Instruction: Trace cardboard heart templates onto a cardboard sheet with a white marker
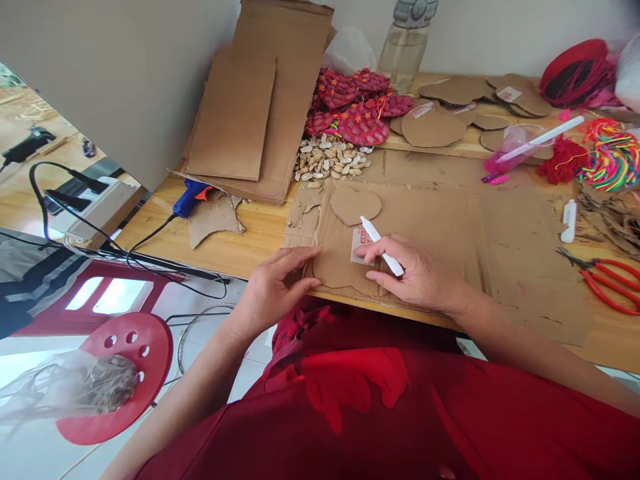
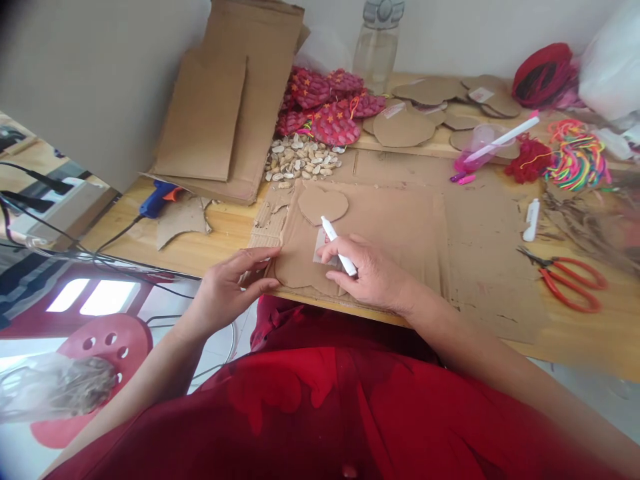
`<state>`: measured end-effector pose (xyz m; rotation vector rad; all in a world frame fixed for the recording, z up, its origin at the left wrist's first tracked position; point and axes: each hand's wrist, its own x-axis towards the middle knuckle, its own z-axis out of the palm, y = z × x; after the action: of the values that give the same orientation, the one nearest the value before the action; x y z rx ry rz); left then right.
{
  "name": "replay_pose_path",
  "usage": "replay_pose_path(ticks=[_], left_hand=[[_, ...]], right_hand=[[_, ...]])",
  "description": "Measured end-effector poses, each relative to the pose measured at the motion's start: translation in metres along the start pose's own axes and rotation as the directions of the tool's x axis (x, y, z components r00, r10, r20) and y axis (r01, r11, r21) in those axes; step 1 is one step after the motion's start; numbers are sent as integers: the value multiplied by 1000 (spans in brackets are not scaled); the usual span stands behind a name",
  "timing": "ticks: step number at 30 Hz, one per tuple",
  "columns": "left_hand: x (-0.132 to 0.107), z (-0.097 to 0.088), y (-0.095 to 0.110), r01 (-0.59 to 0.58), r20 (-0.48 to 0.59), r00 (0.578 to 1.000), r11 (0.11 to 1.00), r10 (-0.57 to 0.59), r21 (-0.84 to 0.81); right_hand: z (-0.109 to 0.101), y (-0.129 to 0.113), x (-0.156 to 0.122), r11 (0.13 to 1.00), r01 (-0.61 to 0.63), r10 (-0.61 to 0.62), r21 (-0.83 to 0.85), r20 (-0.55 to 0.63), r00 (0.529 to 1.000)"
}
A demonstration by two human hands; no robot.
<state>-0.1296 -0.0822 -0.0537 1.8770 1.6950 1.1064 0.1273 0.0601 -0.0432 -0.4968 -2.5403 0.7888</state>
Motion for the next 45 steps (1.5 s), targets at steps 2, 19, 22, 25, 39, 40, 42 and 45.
replay_pose_path(ticks=[2, 19, 22, 25, 39, 40, 42, 45], left_hand=[[0, 1, 2, -60, 16, 998, 994, 58, 94], [2, 1, 1, -115, 32, 993, 985, 112, 131], [1, 2, 0, -130, 29, 991, 984, 127, 124], [0, 3, -3, -136, 27, 991, 981, 134, 136], [5, 5, 0, -239, 85, 971, 933, 224, 270], [5, 5, 2, -242, 93, 970, 928, 224, 284], [6, 4, 7, -246, 93, 969, 920, 229, 306], [9, 6, 19, -267, 37, 962, 910, 269, 318]], right_hand=[[0, 1, 0, 1000, -1, 1, 4, 4, 1000], [2, 4, 0, 999, 28, -28, 24, -19, 999], [2, 3, 0, 999, 31, -30, 29, -19, 999], [2, 2, 1, 999, 22, -21, 42, -12, 1000], [3, 3, 0, 993, 5, -4, 115, -10, 1000], [3, 3, 0, 993, 2, -2, 115, -7, 1000], [2, 2, 0, 994, -10, 9, 110, 5, 1000], [2, 2, -1, 994, -41, 40, 97, 15, 999]])
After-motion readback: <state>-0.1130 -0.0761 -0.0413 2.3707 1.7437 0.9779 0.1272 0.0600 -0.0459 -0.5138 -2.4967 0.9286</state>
